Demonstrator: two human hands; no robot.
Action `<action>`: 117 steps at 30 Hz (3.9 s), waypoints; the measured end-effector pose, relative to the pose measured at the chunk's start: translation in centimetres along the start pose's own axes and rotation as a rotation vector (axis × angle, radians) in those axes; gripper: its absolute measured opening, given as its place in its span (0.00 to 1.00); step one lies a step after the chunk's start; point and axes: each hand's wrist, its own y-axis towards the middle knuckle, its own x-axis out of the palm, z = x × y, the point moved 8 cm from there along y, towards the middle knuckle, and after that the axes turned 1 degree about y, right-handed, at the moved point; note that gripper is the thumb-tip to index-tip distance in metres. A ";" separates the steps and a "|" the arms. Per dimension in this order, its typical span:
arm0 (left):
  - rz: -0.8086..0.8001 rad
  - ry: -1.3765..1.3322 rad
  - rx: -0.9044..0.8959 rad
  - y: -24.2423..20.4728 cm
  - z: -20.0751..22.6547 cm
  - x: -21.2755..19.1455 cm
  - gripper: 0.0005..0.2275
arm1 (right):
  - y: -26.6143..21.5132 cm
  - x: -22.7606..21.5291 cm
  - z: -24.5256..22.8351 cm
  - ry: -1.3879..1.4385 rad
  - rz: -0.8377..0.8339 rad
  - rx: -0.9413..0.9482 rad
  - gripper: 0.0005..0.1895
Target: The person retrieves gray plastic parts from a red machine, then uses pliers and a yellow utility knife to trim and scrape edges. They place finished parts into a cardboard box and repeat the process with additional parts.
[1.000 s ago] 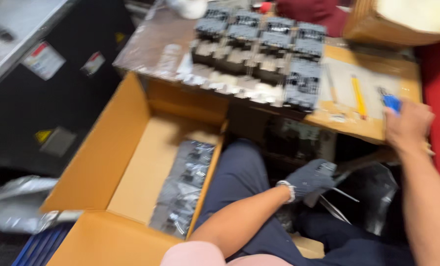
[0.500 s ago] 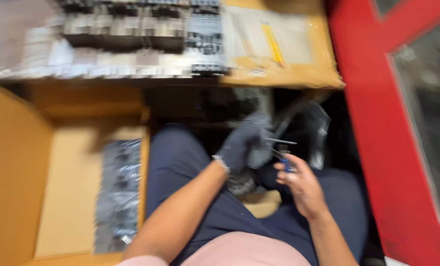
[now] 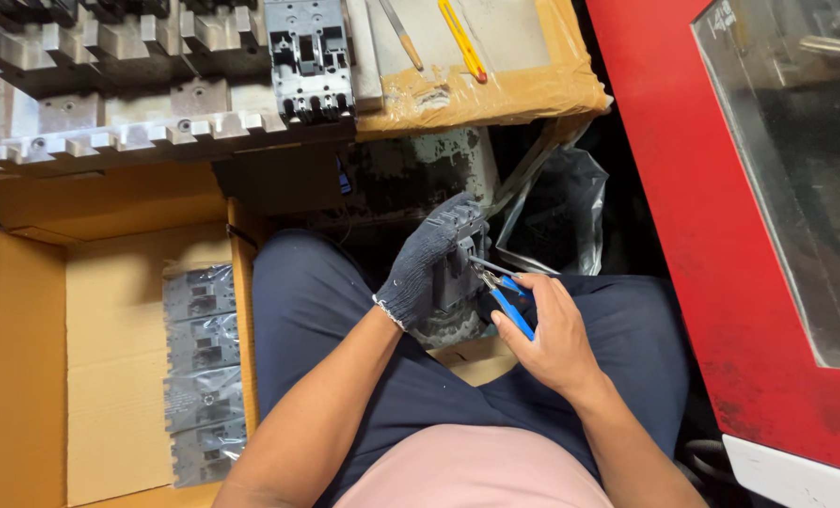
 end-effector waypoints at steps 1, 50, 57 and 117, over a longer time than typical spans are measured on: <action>0.008 0.010 0.008 0.0 0.0 0.0 0.30 | 0.0 -0.1 0.0 -0.014 -0.009 0.000 0.26; -0.071 -0.196 -0.652 -2.0 -8.1 3.4 0.26 | 0.9 3.6 12.1 1.357 0.204 0.517 0.17; -0.132 1.245 -0.384 -0.3 -4.0 3.7 0.49 | 0.0 2.6 14.2 1.362 0.538 0.728 0.15; 0.172 0.245 -0.125 1.2 -1.5 0.4 0.21 | -1.2 4.1 14.4 1.303 0.100 0.878 0.14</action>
